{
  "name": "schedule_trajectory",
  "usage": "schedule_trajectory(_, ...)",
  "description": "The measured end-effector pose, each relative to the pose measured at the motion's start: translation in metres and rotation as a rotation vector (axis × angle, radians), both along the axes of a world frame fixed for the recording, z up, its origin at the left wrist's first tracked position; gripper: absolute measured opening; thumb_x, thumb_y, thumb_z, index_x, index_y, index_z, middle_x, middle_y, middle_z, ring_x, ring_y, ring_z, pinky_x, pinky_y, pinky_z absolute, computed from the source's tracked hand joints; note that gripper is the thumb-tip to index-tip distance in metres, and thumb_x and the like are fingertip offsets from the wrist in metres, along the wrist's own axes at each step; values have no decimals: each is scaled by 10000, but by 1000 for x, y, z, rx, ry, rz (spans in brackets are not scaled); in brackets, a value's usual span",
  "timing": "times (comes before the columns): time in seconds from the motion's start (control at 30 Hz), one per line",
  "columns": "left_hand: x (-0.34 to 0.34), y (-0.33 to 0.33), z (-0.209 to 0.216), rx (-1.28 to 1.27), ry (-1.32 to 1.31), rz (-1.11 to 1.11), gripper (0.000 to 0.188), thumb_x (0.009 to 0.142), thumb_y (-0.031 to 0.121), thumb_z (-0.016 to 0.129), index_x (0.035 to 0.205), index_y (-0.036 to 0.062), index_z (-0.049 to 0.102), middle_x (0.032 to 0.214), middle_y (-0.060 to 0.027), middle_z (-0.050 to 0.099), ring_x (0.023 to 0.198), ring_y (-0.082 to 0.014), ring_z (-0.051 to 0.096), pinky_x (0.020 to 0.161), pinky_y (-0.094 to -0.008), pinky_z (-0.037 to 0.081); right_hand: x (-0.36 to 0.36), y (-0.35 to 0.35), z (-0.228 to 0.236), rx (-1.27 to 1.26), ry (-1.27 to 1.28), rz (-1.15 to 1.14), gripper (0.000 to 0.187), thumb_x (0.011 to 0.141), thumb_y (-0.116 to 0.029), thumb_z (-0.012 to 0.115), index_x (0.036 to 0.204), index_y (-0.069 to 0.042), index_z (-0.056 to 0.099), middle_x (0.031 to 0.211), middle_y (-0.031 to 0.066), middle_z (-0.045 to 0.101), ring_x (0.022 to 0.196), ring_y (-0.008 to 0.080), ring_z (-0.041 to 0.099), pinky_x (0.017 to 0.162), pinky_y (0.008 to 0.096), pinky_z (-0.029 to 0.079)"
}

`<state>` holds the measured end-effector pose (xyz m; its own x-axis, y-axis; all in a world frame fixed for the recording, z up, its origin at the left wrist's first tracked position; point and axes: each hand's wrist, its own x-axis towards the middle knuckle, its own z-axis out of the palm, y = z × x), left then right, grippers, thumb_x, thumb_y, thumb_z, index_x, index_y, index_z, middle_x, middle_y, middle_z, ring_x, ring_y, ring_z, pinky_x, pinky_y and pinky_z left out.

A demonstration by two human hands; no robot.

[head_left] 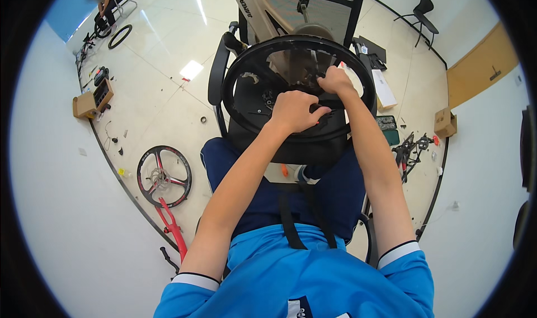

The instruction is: The person assembles a bicycle hub by hand, inserting and tightening small components into the hub while seated. The person repeatedly adjusts and secures parts within the hub using both hands.

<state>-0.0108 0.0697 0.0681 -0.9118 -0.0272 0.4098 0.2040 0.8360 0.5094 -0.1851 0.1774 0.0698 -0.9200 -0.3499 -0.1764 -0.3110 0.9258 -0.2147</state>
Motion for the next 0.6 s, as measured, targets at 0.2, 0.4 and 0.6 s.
schedule_trajectory(0.2, 5, -3, 1, -10, 3, 5, 476, 832, 529, 730, 634, 98, 690, 582, -69, 639, 570, -291, 644, 532, -373, 494, 17, 7, 10, -72, 196, 23, 291, 860, -233, 645, 1055, -19, 671, 1135, 224, 695, 1087, 401, 663, 918, 473, 543)
schedule_trajectory(0.4, 0, 2, -2, -8, 19, -6, 477, 839, 520, 724, 626, 95, 682, 580, -68, 637, 564, -286, 642, 529, -372, 491, 16, 19, 1, -222, 254, -45, 423, 799, -324, 690, 1046, 19, 665, 1083, 255, 689, 1029, 417, 662, 898, 490, 534)
schedule_trajectory(0.6, -3, 2, -3, -17, -20, -5, 472, 838, 523, 722, 635, 98, 692, 582, -65, 641, 565, -282, 647, 540, -367, 501, 22, 26, -13, -614, 154, -349, 446, 739, -420, 730, 949, -27, 698, 917, 159, 740, 906, 343, 717, 820, 425, 545)
